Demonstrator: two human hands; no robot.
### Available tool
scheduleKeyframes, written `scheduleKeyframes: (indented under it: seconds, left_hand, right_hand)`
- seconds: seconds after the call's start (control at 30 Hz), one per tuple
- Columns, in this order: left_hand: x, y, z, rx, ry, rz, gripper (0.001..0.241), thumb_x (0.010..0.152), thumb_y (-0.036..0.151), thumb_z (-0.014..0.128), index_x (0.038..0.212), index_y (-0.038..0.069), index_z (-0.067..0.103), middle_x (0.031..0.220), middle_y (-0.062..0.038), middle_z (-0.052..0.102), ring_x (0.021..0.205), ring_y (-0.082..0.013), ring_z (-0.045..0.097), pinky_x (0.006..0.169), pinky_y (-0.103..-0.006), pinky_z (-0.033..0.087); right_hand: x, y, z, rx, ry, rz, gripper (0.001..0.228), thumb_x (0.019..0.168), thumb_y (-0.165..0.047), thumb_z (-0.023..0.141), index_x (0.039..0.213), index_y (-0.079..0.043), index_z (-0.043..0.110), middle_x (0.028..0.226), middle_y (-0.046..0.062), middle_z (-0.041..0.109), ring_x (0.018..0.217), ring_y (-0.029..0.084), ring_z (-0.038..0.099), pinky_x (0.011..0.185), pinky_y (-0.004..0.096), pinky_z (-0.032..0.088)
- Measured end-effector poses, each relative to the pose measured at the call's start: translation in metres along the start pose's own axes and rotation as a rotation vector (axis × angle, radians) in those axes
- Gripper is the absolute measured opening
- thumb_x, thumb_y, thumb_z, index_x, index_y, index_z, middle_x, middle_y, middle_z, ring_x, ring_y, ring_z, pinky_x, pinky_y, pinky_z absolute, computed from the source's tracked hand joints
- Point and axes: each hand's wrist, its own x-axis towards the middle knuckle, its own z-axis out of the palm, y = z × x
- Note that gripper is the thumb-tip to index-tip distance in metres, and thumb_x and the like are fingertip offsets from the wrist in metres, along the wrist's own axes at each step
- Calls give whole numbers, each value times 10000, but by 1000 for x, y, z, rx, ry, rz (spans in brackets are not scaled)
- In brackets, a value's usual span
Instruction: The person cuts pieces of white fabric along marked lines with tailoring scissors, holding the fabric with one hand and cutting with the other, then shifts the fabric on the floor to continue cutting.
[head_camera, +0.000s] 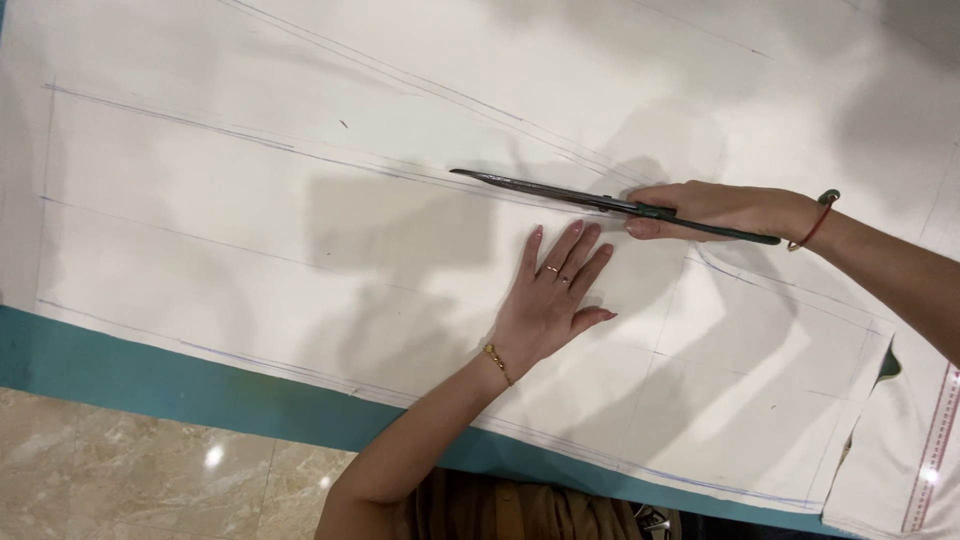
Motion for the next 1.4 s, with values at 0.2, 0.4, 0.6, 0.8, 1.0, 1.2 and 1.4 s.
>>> scheduleKeyframes:
  seconds: [0.2,0.4,0.6,0.8,1.0,1.2,1.4]
  left_hand:
    - [-3,-2,6,-117,136,26,801,1005,686,331,1602,152,363,1699,-79,239,1578,-243,139,1282,-556,50]
    - [-3,-2,6,-183,179,25,804,978,678,373,1580,146,411,1694,-88,242,1577,-241,139,1284,-562,76]
    - [-3,-3,3,-131,193,43,804,998,671,378,1591,128,402,1698,-93,231,1584,-256,114,1287,-573,62]
    - [-5,-6,0,-244,162,45,802,974,661,416,1569,123,410,1683,-106,257,1574,-243,127,1286,-561,82]
    - [-23,-29,-16,-447,217,86,750,995,603,510,1577,135,432,1693,-89,302,1605,-255,159,1315,-565,81]
    - [-57,-104,-10,-307,208,-155,797,933,603,537,1568,136,417,1680,-104,267,1578,-266,161,1261,-602,54]
    - [-98,-198,-25,-126,297,-392,785,1077,570,478,1652,102,221,1724,-132,102,1603,-321,38,1262,-644,-46]
  right_hand:
    - [3,-34,-4,0,6,-9,548,882,-640,504,1069,-158,686,816,66,587,805,212,572,743,436,447]
    - [12,-40,-3,17,-4,-16,520,893,-609,515,1119,-172,682,858,69,640,876,198,612,782,438,467]
    - [14,-42,-5,32,23,-8,524,885,-610,513,1132,-182,688,909,38,656,889,208,610,785,425,493]
    - [18,-52,-8,34,-3,-2,521,925,-631,528,1110,-174,696,887,68,657,882,200,626,777,424,487]
    - [18,-83,-18,13,-19,15,524,933,-648,517,1081,-167,663,831,60,607,850,206,590,761,441,462]
    - [21,-88,-19,-6,-37,-20,535,886,-638,504,1049,-157,671,798,66,543,798,205,571,732,431,450]
    - [23,-94,-14,58,-23,-66,552,859,-658,494,1048,-161,643,793,24,563,771,167,562,716,389,447]
